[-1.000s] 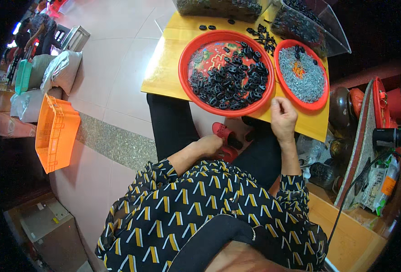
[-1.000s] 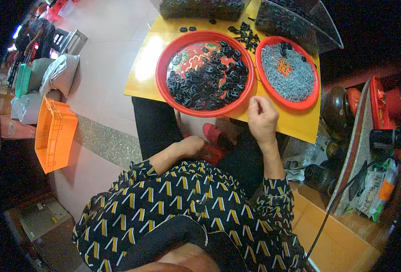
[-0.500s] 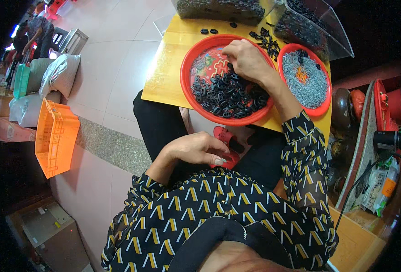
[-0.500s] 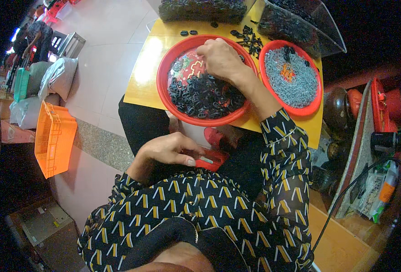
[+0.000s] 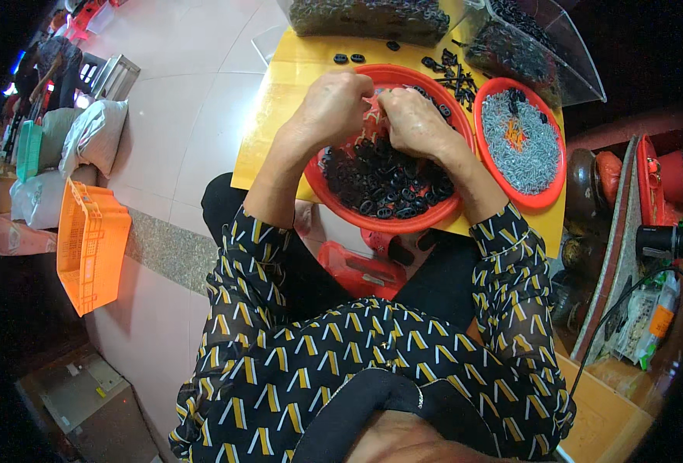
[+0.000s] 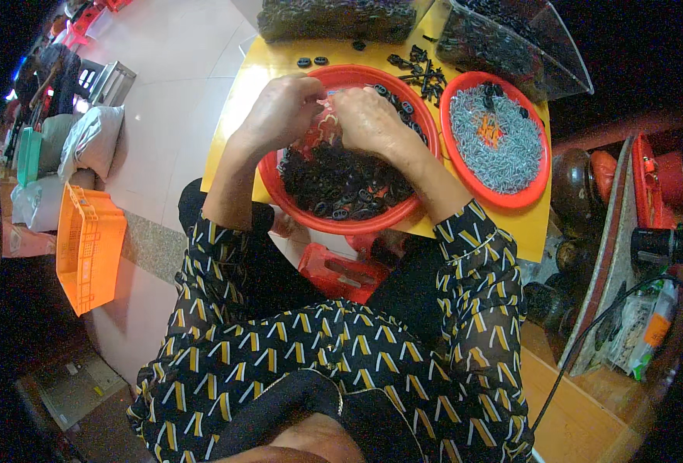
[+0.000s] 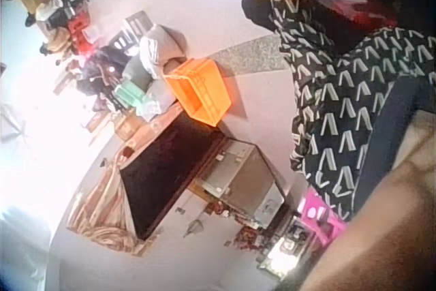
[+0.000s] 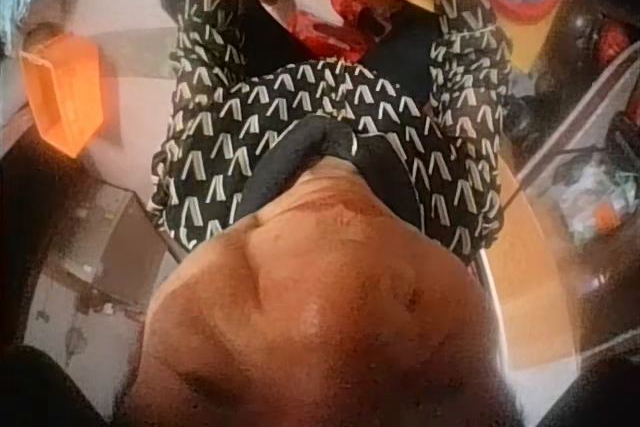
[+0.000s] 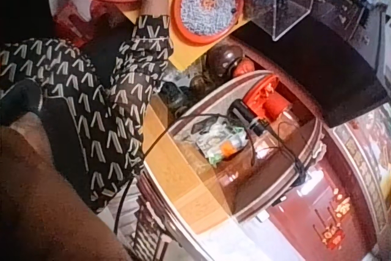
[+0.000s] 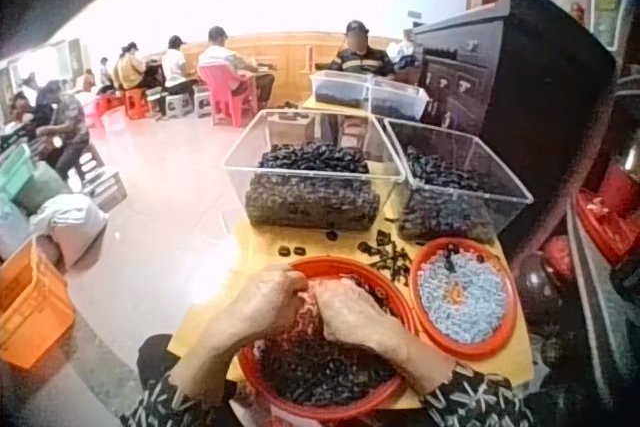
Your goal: The person sorts and inspects small black plastic components by hand, working within a red tray.
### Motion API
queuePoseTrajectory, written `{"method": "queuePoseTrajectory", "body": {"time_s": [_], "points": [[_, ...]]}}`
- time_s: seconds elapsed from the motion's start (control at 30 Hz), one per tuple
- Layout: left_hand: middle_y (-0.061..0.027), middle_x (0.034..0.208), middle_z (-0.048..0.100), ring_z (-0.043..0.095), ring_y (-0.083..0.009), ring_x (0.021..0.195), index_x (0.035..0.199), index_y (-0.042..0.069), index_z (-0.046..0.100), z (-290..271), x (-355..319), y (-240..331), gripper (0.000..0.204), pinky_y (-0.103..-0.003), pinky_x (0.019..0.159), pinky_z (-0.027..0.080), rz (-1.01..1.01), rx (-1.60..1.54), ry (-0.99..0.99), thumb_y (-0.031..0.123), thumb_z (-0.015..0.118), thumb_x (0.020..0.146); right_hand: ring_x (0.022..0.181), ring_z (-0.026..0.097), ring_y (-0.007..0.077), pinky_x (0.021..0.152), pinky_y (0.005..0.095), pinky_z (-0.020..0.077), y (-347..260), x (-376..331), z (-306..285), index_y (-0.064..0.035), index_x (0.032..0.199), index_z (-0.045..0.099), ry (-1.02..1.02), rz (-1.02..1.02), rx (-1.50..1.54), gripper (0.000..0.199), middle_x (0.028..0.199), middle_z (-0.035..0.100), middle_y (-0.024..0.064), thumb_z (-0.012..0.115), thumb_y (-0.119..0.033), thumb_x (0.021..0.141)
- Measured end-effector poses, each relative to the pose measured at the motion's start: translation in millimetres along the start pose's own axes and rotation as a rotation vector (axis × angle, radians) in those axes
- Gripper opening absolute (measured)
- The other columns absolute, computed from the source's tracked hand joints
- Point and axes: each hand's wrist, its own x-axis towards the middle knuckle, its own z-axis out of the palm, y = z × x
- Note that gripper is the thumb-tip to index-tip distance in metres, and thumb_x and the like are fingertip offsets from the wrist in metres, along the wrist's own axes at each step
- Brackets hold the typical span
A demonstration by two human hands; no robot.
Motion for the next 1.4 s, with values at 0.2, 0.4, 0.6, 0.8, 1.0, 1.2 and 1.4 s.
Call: {"method": "queuePoseTrajectory", "body": {"time_s": [0.2, 0.4, 0.6, 0.8, 1.0, 1.2, 1.4], "points": [[-0.0189, 0.072, 0.055, 0.055, -0.0348, 0.072, 0.073, -0.001, 0.058, 3, -1, -12, 0.010, -0.039, 0.066, 0.044, 0.032, 0.119, -0.052, 0.008, 0.054, 0.069, 0.068, 0.055, 0.0330, 0.064, 0.0388, 0.0435, -5, -8, -36, -0.0006, 0.076, 0.054, 0.317, 0.042, 0.254, 0.008, 0.072, 0.057, 0.0173, 0.054, -0.007, 0.071], [-0.0178, 0.069, 0.054, 0.055, -0.0324, 0.072, 0.070, -0.001, 0.058, 8, -1, -14, 0.012, -0.039, 0.064, 0.044, 0.076, 0.133, -0.126, 0.010, 0.060, 0.066, 0.063, 0.055, 0.0265, 0.057, 0.0341, 0.0425, -26, -27, -59, 0.0009, 0.079, 0.049, 0.333, 0.290, 0.658, 0.009, 0.071, 0.055, 0.0153, 0.053, -0.006, 0.075], [-0.0161, 0.070, 0.055, 0.054, -0.0318, 0.069, 0.077, -0.001, 0.056, 6, 4, -10, 0.014, -0.036, 0.060, 0.043, 0.227, 0.172, -0.042, 0.009, 0.062, 0.068, 0.067, 0.056, 0.0243, 0.060, 0.0306, 0.0438, -18, -32, -47, 0.0004, 0.090, 0.055, 0.492, 0.236, 0.686, 0.014, 0.076, 0.056, 0.0143, 0.051, 0.000, 0.076], [-0.0134, 0.073, 0.056, 0.056, -0.0219, 0.066, 0.079, -0.001, 0.052, -12, -2, 35, 0.009, -0.029, 0.061, 0.045, 0.011, -0.509, -0.009, -0.003, 0.054, 0.071, 0.064, 0.053, 0.0164, 0.057, 0.0256, 0.0423, -11, -34, -44, 0.0000, 0.085, 0.056, 0.498, 0.225, 0.687, 0.009, 0.073, 0.055, 0.0082, 0.052, 0.000, 0.077], [-0.0031, 0.078, 0.057, 0.054, -0.0075, 0.074, 0.089, -0.004, 0.055, 1, 0, 34, 0.015, -0.021, 0.066, 0.045, -0.189, -0.969, 0.057, -0.003, 0.055, 0.075, 0.061, 0.050, 0.0068, 0.054, 0.0206, 0.0410, -18, -36, -50, 0.0006, 0.081, 0.053, 0.497, 0.434, 1.095, 0.006, 0.068, 0.054, 0.0013, 0.053, -0.005, 0.081], [-0.0031, 0.080, 0.058, 0.054, -0.0094, 0.074, 0.087, -0.003, 0.057, -2, -5, 37, 0.014, -0.022, 0.067, 0.046, -0.171, -1.128, -0.005, -0.004, 0.057, 0.073, 0.061, 0.049, 0.0046, 0.054, 0.0181, 0.0405, -24, -35, -40, 0.0006, 0.083, 0.053, 0.471, 0.434, 1.279, 0.007, 0.067, 0.053, 0.0004, 0.054, -0.006, 0.081], [-0.0032, 0.081, 0.057, 0.054, -0.0095, 0.075, 0.087, -0.003, 0.057, -2, -7, 34, 0.012, -0.021, 0.068, 0.045, -0.181, -1.178, 0.015, -0.002, 0.057, 0.075, 0.062, 0.050, 0.0041, 0.054, 0.0172, 0.0413, -27, -35, -40, -0.0004, 0.086, 0.056, 0.441, 0.353, 1.142, 0.008, 0.069, 0.054, -0.0006, 0.056, -0.004, 0.079]]}}
